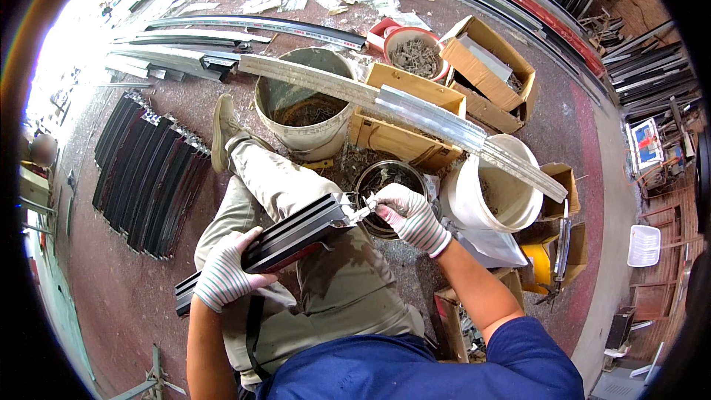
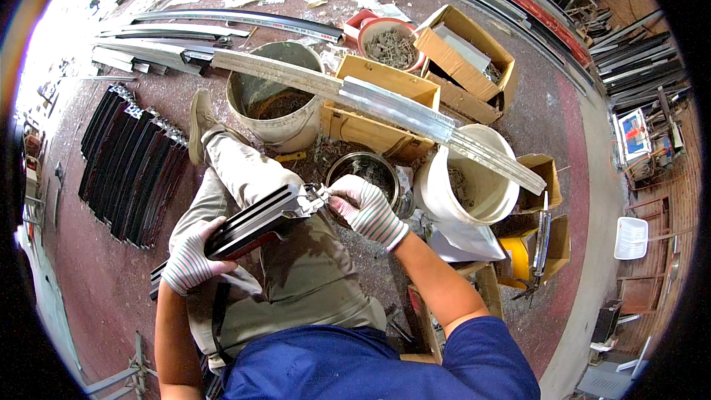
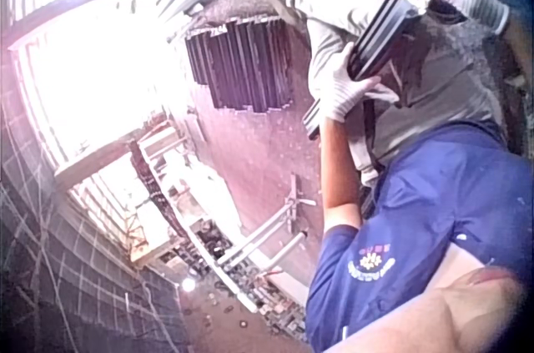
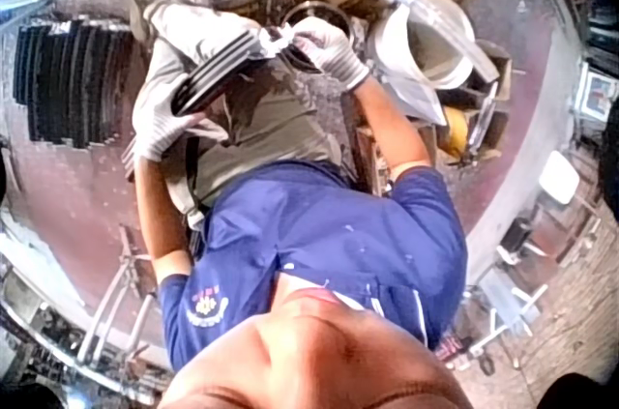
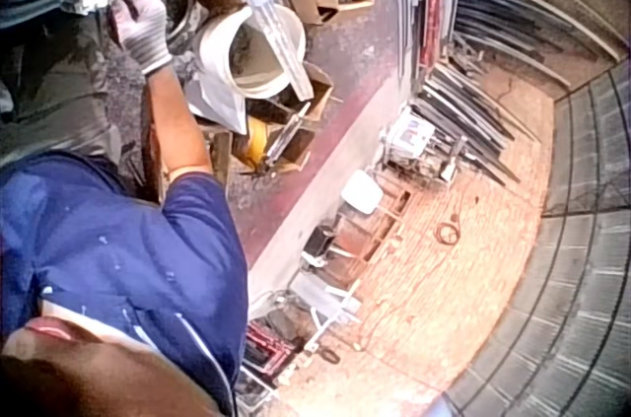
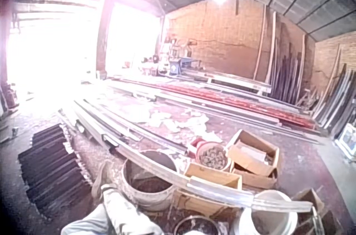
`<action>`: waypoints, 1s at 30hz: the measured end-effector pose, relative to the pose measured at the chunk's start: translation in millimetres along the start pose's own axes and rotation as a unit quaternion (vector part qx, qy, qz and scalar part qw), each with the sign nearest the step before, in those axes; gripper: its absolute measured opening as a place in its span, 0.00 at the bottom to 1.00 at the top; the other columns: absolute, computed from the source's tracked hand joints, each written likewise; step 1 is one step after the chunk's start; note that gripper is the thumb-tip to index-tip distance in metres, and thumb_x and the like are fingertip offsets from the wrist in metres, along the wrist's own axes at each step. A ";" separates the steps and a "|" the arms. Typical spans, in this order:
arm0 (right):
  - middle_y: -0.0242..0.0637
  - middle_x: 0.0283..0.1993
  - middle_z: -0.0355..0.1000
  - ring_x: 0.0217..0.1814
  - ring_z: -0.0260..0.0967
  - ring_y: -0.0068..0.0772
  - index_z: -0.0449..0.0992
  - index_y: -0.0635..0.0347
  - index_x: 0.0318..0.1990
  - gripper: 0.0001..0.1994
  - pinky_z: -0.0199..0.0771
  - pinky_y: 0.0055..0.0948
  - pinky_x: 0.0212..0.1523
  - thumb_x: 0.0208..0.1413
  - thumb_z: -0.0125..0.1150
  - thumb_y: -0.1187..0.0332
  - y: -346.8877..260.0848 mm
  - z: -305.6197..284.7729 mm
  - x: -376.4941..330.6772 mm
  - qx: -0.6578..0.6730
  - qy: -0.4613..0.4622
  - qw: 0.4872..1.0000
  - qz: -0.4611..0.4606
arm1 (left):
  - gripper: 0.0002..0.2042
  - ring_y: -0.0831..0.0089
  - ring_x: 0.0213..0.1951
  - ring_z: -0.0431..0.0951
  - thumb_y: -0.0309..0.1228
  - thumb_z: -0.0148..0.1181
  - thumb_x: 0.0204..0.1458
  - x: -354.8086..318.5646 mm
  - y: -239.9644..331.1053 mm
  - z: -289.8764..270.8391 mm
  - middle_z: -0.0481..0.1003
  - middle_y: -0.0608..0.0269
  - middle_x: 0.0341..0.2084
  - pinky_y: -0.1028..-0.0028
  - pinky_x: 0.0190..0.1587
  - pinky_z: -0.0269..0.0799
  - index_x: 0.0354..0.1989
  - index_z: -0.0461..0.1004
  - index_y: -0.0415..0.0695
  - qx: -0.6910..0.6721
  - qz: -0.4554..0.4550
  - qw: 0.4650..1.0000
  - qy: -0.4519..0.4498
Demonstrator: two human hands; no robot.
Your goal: The person sits on the floor and repeatedly picks up small metal clips from a bucket, inserts them into slots on long black metal profiles, and stacks the finished profiles on the floor.
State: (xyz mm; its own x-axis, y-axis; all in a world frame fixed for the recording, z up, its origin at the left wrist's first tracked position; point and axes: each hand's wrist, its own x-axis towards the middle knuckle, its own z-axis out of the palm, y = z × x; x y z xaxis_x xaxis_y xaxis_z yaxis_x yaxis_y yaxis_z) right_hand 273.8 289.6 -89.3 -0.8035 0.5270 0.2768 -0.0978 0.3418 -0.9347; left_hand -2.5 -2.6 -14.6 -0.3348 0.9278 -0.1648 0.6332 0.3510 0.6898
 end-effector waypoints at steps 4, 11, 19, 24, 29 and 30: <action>0.41 0.40 0.77 0.43 0.75 0.38 0.81 0.66 0.46 0.06 0.75 0.34 0.50 0.66 0.67 0.73 -7.7 -1.0 3.8 -0.013 -0.022 1.000 0.009 | 0.48 0.55 0.46 0.78 0.43 0.84 0.31 -1.2 0.1 -0.5 0.77 0.50 0.41 0.63 0.55 0.73 0.66 0.74 0.36 0.002 0.000 1.000 0.002; 0.41 0.40 0.77 0.43 0.75 0.41 0.81 0.64 0.45 0.06 0.75 0.36 0.51 0.63 0.68 0.73 -8.2 -7.1 9.4 -0.063 -0.053 0.997 -0.006 | 0.48 0.55 0.46 0.78 0.43 0.84 0.31 -0.8 2.3 -2.1 0.77 0.50 0.42 0.63 0.56 0.73 0.65 0.74 0.36 0.006 0.001 1.000 -0.001; 0.43 0.38 0.77 0.43 0.75 0.50 0.82 0.61 0.44 0.07 0.75 0.41 0.47 0.60 0.69 0.72 -17.1 -14.0 16.8 -0.133 -0.072 0.986 -0.065 | 0.48 0.55 0.47 0.78 0.44 0.84 0.31 -1.1 4.2 -1.1 0.78 0.49 0.43 0.63 0.56 0.72 0.66 0.74 0.36 0.004 -0.001 1.000 -0.001; 0.44 0.38 0.77 0.42 0.74 0.53 0.82 0.60 0.44 0.07 0.76 0.43 0.45 0.58 0.69 0.72 -19.3 -17.2 23.7 -0.180 -0.094 0.974 -0.099 | 0.48 0.55 0.48 0.78 0.43 0.84 0.31 -2.0 1.9 0.1 0.78 0.49 0.44 0.63 0.57 0.72 0.66 0.74 0.36 0.009 0.005 1.000 0.004; 0.45 0.38 0.78 0.41 0.74 0.55 0.82 0.60 0.42 0.07 0.76 0.45 0.44 0.56 0.69 0.73 -26.9 -15.4 29.2 -0.200 -0.109 0.968 -0.104 | 0.48 0.54 0.49 0.79 0.42 0.84 0.31 -3.2 2.7 0.0 0.79 0.48 0.45 0.63 0.57 0.72 0.66 0.73 0.36 0.006 0.006 1.000 0.005; 0.45 0.38 0.78 0.41 0.75 0.55 0.82 0.60 0.42 0.07 0.76 0.45 0.44 0.56 0.69 0.73 -26.9 -14.1 28.6 -0.192 -0.099 0.971 -0.106 | 0.48 0.54 0.49 0.79 0.42 0.84 0.31 -3.0 2.8 0.2 0.79 0.48 0.45 0.62 0.57 0.72 0.66 0.73 0.36 0.005 0.006 1.000 0.006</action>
State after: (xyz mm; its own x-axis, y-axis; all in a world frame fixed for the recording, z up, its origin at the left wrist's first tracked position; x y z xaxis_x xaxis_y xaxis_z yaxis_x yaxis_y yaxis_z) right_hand 261.7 306.4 -53.0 -0.8900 0.2657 0.3706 -0.0787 0.7111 -0.6987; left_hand 0.5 -4.3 -12.3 -0.3359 0.9303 -0.1476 0.6442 0.3413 0.6845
